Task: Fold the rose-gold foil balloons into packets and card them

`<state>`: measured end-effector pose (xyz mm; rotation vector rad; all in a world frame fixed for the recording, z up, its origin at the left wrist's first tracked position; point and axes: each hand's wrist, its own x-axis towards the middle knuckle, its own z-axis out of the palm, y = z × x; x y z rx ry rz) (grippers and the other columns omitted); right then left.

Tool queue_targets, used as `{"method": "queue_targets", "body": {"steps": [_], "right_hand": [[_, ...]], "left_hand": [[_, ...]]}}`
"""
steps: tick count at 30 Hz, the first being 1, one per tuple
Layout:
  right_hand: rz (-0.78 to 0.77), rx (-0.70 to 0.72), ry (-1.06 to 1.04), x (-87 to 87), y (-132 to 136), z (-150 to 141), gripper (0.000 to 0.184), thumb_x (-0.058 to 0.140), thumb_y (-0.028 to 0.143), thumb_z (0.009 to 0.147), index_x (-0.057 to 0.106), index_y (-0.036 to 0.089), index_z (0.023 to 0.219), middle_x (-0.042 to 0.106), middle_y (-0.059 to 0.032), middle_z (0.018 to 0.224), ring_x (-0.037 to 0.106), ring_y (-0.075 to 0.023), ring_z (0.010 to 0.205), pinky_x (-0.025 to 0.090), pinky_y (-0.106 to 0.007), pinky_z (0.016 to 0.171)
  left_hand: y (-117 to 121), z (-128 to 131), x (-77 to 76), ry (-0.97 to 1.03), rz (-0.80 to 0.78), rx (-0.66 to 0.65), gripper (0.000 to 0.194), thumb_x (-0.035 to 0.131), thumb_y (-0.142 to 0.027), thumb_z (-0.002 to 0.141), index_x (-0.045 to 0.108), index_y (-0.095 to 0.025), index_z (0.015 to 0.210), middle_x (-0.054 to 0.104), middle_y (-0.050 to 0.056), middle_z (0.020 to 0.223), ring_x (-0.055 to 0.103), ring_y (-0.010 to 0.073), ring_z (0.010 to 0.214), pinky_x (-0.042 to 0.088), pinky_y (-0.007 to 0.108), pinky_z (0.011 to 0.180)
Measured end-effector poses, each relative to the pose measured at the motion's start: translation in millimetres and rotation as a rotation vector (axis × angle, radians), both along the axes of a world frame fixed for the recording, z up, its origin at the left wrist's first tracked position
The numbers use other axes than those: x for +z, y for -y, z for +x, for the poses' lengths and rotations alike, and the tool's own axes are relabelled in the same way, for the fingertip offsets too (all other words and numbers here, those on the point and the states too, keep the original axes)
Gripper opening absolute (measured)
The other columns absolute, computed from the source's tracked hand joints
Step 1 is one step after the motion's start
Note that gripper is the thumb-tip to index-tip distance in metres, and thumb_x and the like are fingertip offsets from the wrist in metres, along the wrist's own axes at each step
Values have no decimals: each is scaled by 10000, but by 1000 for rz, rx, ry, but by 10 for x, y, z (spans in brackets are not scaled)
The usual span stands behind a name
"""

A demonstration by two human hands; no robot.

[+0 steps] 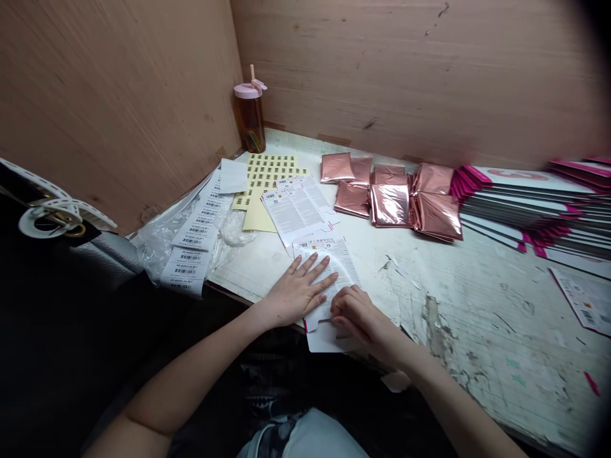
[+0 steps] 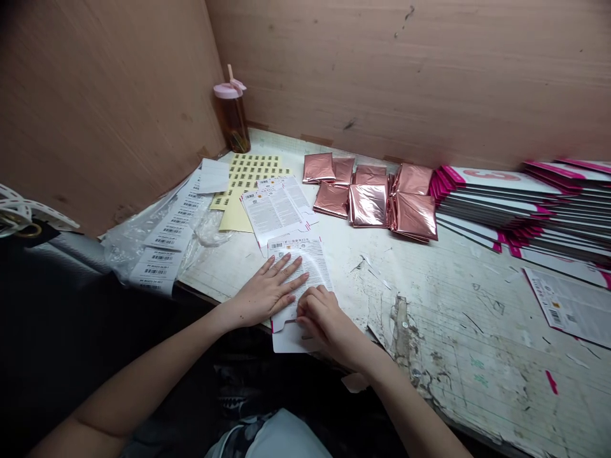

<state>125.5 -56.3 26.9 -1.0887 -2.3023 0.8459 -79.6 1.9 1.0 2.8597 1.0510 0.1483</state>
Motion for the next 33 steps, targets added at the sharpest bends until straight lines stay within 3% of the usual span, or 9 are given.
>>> {"method": "queue_targets", "body": {"steps": [4,10,15,19,21,23,25,27,33], "right_hand": [[11,-2,-123,-83,-75,-52,124,466,88,893,522,197,913,554,-48,897,493,-188,835,452,-325,736],[114,61,-24,-67,-185,-172,218,437,10,806,527,195,877,585,-48,868,496,-193,802,452,-329,695],[-46,4,45,164,284,122,160,395,106,964,500,222,930,606,-45,880,543,-169,791,502,-297,705],[-244,131,162,316,763,400,188,503,85,926,556,262,890,640,18,785,605,-116,646,507,-200,554],[-138,105,162,327,834,409,191,521,107,927,609,275,949,676,-6,857,658,-134,720,544,-210,589],[79,-46,144,272,780,351,247,499,145,951,617,270,1128,681,-74,1096,675,-194,974,594,-293,769],[274,-122,174,163,671,280,370,496,175,957,545,241,1318,611,-122,1304,587,-260,1207,578,-410,917],[357,-61,250,34,593,221,486,547,214,934,474,192,1413,541,-143,1408,482,-308,1330,550,-482,982],[511,-45,320,-209,705,48,473,522,119,899,530,115,1372,560,-180,1382,453,-336,1352,557,-481,988]], "left_hand": [[-4,-5,-7,8,-5,4,518,371,-417,1023,314,-286,1521,169,76,1628,102,301,1505,147,516,1202],[17,-8,-23,46,4,-6,513,372,-414,1022,336,-271,1514,202,96,1617,121,304,1502,160,523,1199],[-35,-28,-30,64,-12,-2,527,384,-432,1017,332,-273,1516,189,95,1620,112,313,1501,168,537,1195],[47,-28,-4,125,-66,-114,410,430,-337,1015,480,-343,1422,294,37,1590,188,311,1487,164,573,1190],[230,-5,30,175,-100,-178,389,388,-212,1019,552,-289,1363,415,24,1530,299,249,1458,210,501,1204],[483,13,64,212,-128,-170,416,390,-165,994,522,-178,1388,447,73,1506,349,217,1436,268,433,1201],[727,1,67,239,-127,-129,551,489,-292,957,406,-81,1460,371,140,1542,293,252,1461,268,453,1206],[899,-52,12,276,-63,-122,730,560,-422,916,324,-43,1493,324,173,1559,240,295,1476,253,503,1207],[1021,-258,-274,593,247,-147,386,497,-66,938,557,-111,1316,726,82,1118,593,218,1208,448,461,1108]]}}
